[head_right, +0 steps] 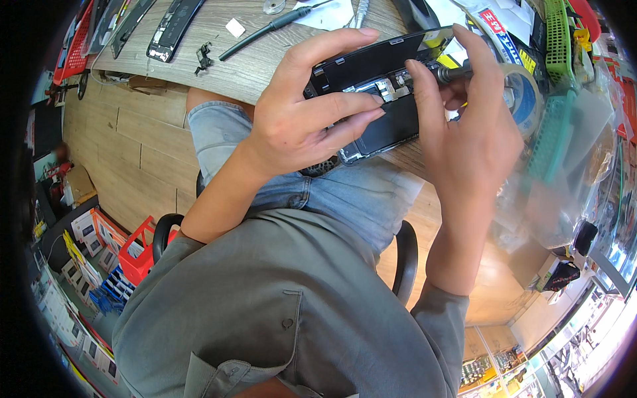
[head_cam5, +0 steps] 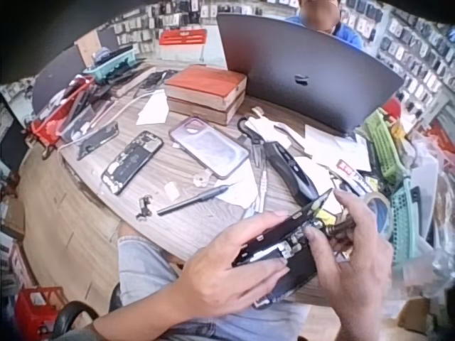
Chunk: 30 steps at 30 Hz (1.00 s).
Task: The person disassembles a smartphone, removes the back cover, and uses a screwdriver to unscrew internal components. They then reassemble the device by screwing parts back into place and closing the back cover.
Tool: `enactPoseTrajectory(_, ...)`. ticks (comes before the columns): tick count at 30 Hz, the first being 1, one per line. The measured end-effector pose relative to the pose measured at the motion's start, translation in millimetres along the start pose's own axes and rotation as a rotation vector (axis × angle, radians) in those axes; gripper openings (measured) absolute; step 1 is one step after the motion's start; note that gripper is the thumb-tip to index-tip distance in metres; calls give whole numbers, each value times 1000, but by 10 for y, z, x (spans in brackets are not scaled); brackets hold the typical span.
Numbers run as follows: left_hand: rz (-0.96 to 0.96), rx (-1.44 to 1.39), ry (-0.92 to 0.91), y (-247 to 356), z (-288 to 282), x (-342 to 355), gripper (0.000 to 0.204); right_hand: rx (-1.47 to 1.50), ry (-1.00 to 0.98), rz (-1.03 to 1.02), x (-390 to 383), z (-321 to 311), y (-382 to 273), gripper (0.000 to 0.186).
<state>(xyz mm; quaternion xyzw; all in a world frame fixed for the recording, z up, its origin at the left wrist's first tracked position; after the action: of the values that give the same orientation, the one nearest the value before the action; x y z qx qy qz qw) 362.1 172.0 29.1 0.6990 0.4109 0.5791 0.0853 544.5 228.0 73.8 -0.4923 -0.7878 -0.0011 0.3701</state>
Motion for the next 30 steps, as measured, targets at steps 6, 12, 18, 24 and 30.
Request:
enactPoseTrajectory(6,2,-11,1,-6,16,7,29,111,35,-95,0,-29,-30,60)
enactPoseTrajectory(12,8,8,-1,2,3,4,29,43,44,-98,0,-15,-23,60)
enactPoseTrajectory(18,14,10,1,4,6,6,29,48,44,-79,-2,-30,0,59)
enactPoseTrajectory(24,6,16,-5,8,-5,0,28,13,29,-35,-14,-22,-9,61)
enactPoseTrajectory(30,7,10,-4,9,7,8,27,98,37,-91,-13,-4,-2,61)
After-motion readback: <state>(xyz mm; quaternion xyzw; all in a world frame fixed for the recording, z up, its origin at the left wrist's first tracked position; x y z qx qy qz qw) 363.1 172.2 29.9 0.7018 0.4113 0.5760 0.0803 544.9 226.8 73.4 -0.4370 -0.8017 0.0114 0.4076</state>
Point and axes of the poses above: each hand's wrist, its own x-axis towards the middle knuckle, its own z-axis out of the palm, y = z × x, the point moved 7 cm from there along x, towards the middle knuckle, and after that the axes turned 5 degrees about y, right-handed, at the moved point
